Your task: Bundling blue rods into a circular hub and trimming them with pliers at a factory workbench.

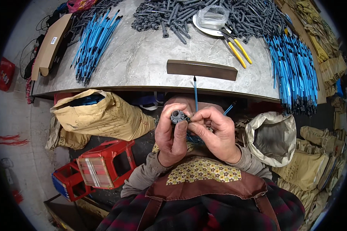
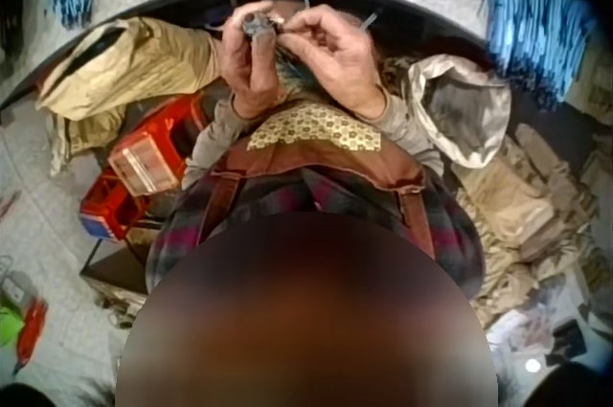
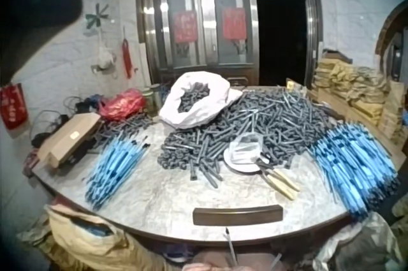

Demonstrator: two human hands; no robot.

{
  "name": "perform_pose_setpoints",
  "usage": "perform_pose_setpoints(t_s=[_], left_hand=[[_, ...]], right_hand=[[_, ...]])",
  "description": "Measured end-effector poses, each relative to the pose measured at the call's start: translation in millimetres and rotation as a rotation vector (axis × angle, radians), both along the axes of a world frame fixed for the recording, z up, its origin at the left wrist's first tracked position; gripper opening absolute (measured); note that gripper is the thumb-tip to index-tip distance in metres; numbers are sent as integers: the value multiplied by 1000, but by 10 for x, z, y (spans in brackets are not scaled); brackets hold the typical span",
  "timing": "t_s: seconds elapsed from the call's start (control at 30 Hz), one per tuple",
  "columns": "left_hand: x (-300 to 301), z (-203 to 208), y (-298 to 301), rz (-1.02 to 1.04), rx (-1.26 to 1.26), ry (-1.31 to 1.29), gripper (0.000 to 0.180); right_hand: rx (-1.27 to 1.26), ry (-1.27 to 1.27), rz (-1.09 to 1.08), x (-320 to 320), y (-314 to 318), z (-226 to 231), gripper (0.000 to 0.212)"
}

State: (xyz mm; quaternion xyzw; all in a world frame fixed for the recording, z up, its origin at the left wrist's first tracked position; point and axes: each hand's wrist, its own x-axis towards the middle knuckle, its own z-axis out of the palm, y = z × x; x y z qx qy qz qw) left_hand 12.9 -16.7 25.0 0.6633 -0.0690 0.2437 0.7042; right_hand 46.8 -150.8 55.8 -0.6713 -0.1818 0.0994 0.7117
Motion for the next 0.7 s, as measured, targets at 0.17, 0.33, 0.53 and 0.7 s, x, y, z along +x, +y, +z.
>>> perform_pose_setpoints(t_s=[0.17, 0.33, 0.53, 0.7], left_hand=[[-30, -16, -35, 30, 2, -24, 34], [-38, -2, -66, 28, 21, -41, 34], [-73, -11, -81, 43, 21, -12, 33], [-46, 18, -101, 41, 39, -4, 33]], right_hand=[[-79, -17, 91, -21, -87, 9, 20], [-29, -166, -10, -20, -72, 38, 21], [80, -325, -96, -20, -27, 17, 23], [104, -463, -116, 20, -18, 6, 23]])
